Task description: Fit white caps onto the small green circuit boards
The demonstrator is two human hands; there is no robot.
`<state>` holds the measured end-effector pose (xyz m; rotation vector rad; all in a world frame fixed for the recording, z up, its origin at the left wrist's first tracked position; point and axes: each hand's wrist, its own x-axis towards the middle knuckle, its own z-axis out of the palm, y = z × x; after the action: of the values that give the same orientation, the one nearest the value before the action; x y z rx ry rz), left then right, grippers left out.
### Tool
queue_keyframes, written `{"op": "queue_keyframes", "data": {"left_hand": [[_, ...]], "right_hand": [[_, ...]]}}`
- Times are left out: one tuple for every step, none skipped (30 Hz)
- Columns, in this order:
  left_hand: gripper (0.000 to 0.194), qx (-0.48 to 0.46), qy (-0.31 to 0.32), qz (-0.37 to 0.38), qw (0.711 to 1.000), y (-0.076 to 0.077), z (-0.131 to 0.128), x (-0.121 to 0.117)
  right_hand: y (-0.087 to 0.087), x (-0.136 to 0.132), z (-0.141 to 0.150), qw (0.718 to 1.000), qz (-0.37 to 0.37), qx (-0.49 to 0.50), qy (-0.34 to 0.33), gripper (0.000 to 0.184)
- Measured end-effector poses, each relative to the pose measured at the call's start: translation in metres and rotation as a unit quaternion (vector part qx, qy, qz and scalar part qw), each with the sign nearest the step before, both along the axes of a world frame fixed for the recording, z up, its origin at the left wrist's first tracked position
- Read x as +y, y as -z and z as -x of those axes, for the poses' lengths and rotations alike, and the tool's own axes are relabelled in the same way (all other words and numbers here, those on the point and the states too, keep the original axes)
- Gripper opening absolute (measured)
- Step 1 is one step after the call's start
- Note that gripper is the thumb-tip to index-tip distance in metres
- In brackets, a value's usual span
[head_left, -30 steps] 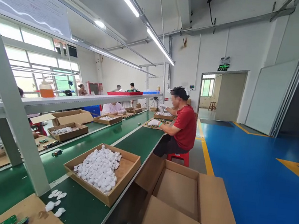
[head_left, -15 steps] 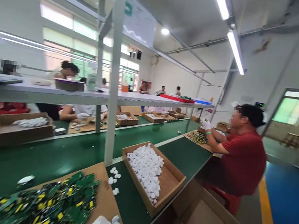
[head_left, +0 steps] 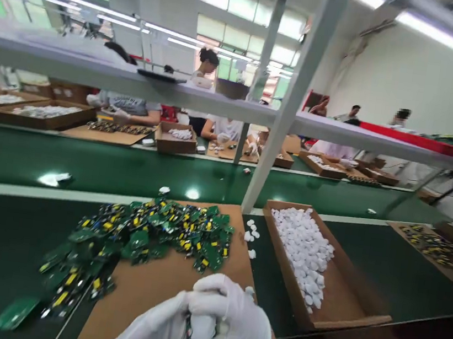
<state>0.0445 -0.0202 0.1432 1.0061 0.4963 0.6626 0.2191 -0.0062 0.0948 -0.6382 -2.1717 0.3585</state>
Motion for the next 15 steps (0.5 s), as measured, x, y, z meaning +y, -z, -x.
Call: {"op": "queue_keyframes", "data": {"left_hand": [[0.035,-0.001,-0.015,0.026,1.0,0.007,0.0,0.0],[0.034,-0.004,-0.031,0.05,0.998,0.013,0.001,0.0],[0.034,-0.005,-0.042,0.073,0.996,0.019,0.002,0.0],[0.033,-0.005,-0.051,0.093,0.994,0.024,0.002,0.0],[0.034,-0.006,-0.06,0.107,0.992,0.028,0.003,0.001],[0.034,-0.005,-0.066,0.117,0.991,0.029,0.004,0.002],[0.034,-0.003,-0.071,0.122,0.99,0.03,0.003,0.003],[0.033,-0.002,-0.074,0.125,0.989,0.029,0.002,0.004],[0.032,0.0,-0.073,0.122,0.99,0.028,0.0,0.006],[0.032,0.008,-0.071,0.108,0.992,0.026,-0.003,0.008],[0.033,0.019,-0.067,0.088,0.994,0.024,-0.007,0.01],[0.034,0.032,-0.063,0.066,0.995,0.022,-0.01,0.011],[0.035,0.047,-0.059,0.044,0.996,0.021,-0.014,0.012],[0.036,0.06,-0.054,0.023,0.996,0.02,-0.016,0.013],[0.037,0.07,-0.049,0.006,0.996,0.02,-0.019,0.014]], "right_hand": [[0.0,0.005,-0.001,0.999,0.02,0.011,-0.035,0.058],[-0.001,0.01,-0.001,0.998,0.023,0.025,-0.058,0.06],[-0.002,0.014,-0.001,0.997,0.021,0.04,-0.069,0.061],[-0.002,0.018,-0.002,0.996,0.021,0.05,-0.071,0.061],[-0.002,0.021,-0.002,0.996,0.028,0.058,-0.068,0.061],[-0.001,0.022,-0.003,0.995,0.036,0.064,-0.064,0.062],[0.001,0.023,-0.004,0.995,0.039,0.07,-0.056,0.063],[0.004,0.022,-0.006,0.995,0.035,0.076,-0.045,0.064],[0.007,0.022,-0.009,0.996,0.022,0.082,-0.032,0.066],[0.01,0.02,-0.011,0.996,0.005,0.086,-0.016,0.067],[0.014,0.02,-0.014,0.996,-0.009,0.087,0.0,0.068],[0.016,0.019,-0.016,0.996,-0.017,0.087,0.013,0.07],[0.018,0.019,-0.018,0.996,-0.02,0.085,0.021,0.072],[0.019,0.019,-0.02,0.996,-0.026,0.082,0.023,0.073],[0.02,0.019,-0.021,0.996,-0.036,0.081,0.023,0.073]]}}
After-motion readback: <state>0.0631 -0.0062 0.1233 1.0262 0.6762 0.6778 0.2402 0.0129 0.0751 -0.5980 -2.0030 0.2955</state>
